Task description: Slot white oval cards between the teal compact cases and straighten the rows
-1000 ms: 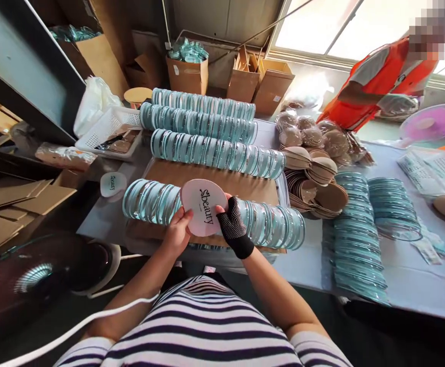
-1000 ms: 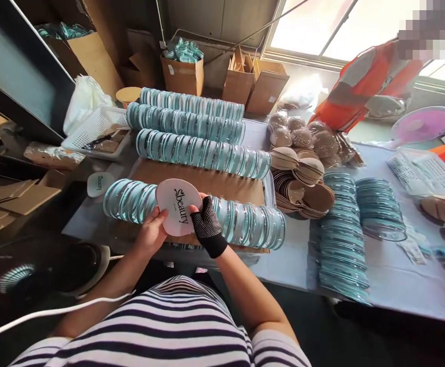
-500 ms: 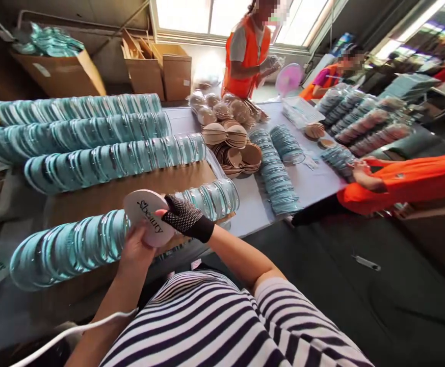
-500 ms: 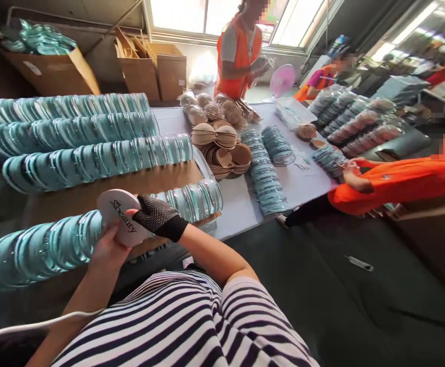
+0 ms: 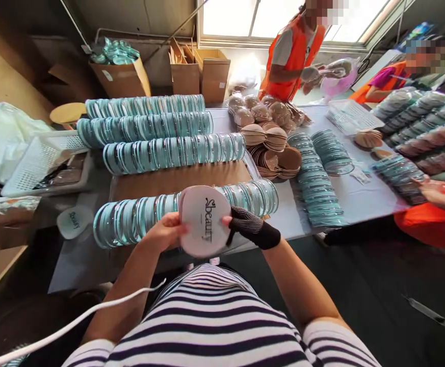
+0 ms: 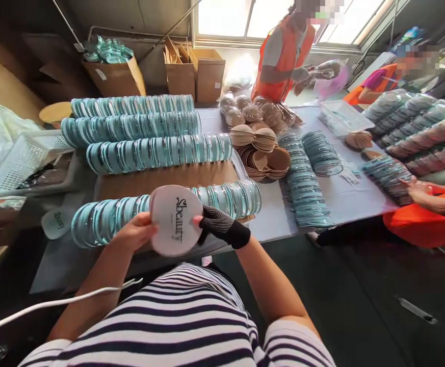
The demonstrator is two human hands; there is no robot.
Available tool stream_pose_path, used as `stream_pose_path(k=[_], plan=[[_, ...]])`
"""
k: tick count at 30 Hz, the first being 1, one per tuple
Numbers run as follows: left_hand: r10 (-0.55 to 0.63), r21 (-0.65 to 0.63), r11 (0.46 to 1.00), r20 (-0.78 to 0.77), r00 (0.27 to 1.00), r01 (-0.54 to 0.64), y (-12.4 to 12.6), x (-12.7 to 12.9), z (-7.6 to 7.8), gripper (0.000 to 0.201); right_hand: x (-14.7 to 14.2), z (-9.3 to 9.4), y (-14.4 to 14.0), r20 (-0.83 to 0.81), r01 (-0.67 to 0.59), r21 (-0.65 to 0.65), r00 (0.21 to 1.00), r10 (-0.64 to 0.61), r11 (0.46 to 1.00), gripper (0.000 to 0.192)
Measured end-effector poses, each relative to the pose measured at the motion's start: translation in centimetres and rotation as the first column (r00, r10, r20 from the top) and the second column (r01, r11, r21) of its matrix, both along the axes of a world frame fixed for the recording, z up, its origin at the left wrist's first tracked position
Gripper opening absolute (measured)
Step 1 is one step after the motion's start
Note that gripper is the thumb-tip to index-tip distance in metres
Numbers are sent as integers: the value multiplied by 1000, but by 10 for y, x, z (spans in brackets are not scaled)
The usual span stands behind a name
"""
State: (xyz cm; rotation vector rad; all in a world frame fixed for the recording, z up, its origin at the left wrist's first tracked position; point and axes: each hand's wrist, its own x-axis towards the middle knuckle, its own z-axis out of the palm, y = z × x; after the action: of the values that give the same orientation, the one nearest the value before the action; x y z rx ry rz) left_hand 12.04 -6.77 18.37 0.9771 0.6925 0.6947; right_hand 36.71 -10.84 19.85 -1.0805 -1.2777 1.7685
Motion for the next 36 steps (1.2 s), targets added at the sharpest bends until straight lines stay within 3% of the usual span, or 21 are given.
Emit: stream_pose_path(k=[2, 6, 10, 14, 16, 19, 22, 24, 27, 29, 31, 33, 36], plan=[[-126, 1, 992, 64, 990, 126, 1, -3, 4, 48, 4, 1, -2, -72, -58, -38, 996, 55, 998, 53], [-76, 86, 992, -169, 983, 92, 8, -1, 2, 31, 6, -2, 0, 14, 216, -54, 976, -216, 975, 51], [-252, -49, 966, 43, 967, 254, 17, 0, -6, 58, 3, -7, -3, -176, 20, -160, 983, -48, 987, 61], [-202, -3, 979, -165, 966, 204, 24, 0, -2, 46, 1, -10, -4, -90, 177, -184, 977, -195, 967, 58], [-245, -40, 969, -129, 961, 242, 23, 0, 3, 51, 0, -11, -6, -136, 86, -198, 984, -115, 976, 58], [-294, -164, 940, 56, 954, 299, 23, 2, 6, 65, 0, -15, -7, -279, -74, -165, 960, 25, 984, 64], [-234, -82, 971, -100, 967, 226, 29, 5, 5, 49, 4, -21, -4, -181, 53, -173, 980, -84, 984, 61], [-245, -43, 969, -164, 956, 241, 30, 7, 3, 44, 7, -24, -2, -118, 81, -186, 988, -104, 979, 59], [-295, -162, 941, 38, 955, 297, 22, 13, -2, 62, 10, -28, -2, -211, 20, -177, 976, -58, 984, 72], [-188, -184, 962, 91, 978, 202, 19, 19, -9, 67, 10, -32, 1, -246, 108, -176, 957, -150, 978, 78], [-18, -106, 994, 9, 1000, 18, 22, 22, -17, 63, 11, -36, 7, -193, 286, -173, 928, -318, 942, 76], [130, 4, 991, -69, 989, -130, 29, 23, -26, 62, 10, -41, 12, -113, 416, -146, 894, -433, 897, 74], [206, 81, 977, -100, 973, -198, 37, 21, -38, 58, 2, -43, 12, 47, 497, 49, 865, -499, 866, 76]])
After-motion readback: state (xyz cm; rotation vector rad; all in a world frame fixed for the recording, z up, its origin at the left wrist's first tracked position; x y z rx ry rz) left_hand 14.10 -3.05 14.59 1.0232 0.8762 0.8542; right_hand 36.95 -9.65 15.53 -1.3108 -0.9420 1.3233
